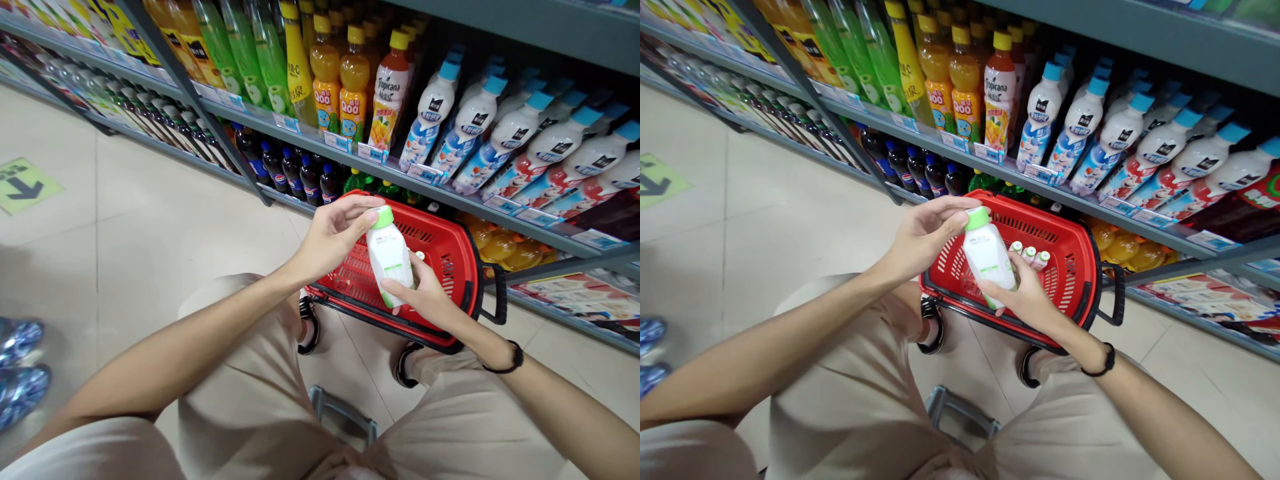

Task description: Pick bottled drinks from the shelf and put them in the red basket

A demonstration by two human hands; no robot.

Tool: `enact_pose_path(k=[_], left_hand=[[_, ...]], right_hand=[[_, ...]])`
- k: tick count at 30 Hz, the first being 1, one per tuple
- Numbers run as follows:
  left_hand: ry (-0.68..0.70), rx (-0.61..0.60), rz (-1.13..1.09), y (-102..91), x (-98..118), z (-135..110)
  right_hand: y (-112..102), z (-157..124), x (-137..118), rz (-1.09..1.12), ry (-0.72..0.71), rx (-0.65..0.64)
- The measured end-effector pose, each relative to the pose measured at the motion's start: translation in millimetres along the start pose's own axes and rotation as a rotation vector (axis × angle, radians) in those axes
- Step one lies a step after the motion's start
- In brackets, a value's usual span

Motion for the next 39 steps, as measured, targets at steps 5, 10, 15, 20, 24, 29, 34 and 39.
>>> enact_pose_path(k=[5,10,15,20,24,29,34,39], left_hand=[[0.006,-0.001,0.012,-0.6,1.0,-0.3],[0.004,-0.007,0.007,0.0,2.3,-0.7],[-0.001,0.024,0.035,0.5,1.7,-1.1],[0.033,0.061,0.079,0.9,5.6,-0.6],[0.066,0.041,0.101,1.9,14.9,0.0],[0.05,0.018,0.095,0.6,20.4,-0.4],[0.05,0.024,0.069,-3.4,18.7,-0.5],[0.047,0.066,0.074,-5.7,17.2,-1.6]], right_hand=[[0.3,-0.5,-1.2,0.012,-0.002,-0.004],[1.0,-1.7,-0.3,-0.012,0.011,0.001],[2.6,-3.6,-2.3,-0.107,-0.017,0.095],[2.4,-6.6,-6.9,-0.087,0.022,0.062],[-0.7,-10.8,-5.7,-0.031,0.01,0.026],[-0.2,-10.2,-1.8,0.16,-0.043,-0.158],[0.6,-6.4,-8.0,0.323,-0.083,-0.315],[2.2,-5.1,-10.6,0.463,-0.021,-0.372]])
Point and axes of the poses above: each hand's wrist, its own z-axis towards the middle knuckle, its own y-axis out of the palm, x = y × z, the point moved 2 cm from there along z, towards the middle knuckle, and after that the axes turned 14 degrees about -z, right-handed, at the moved point
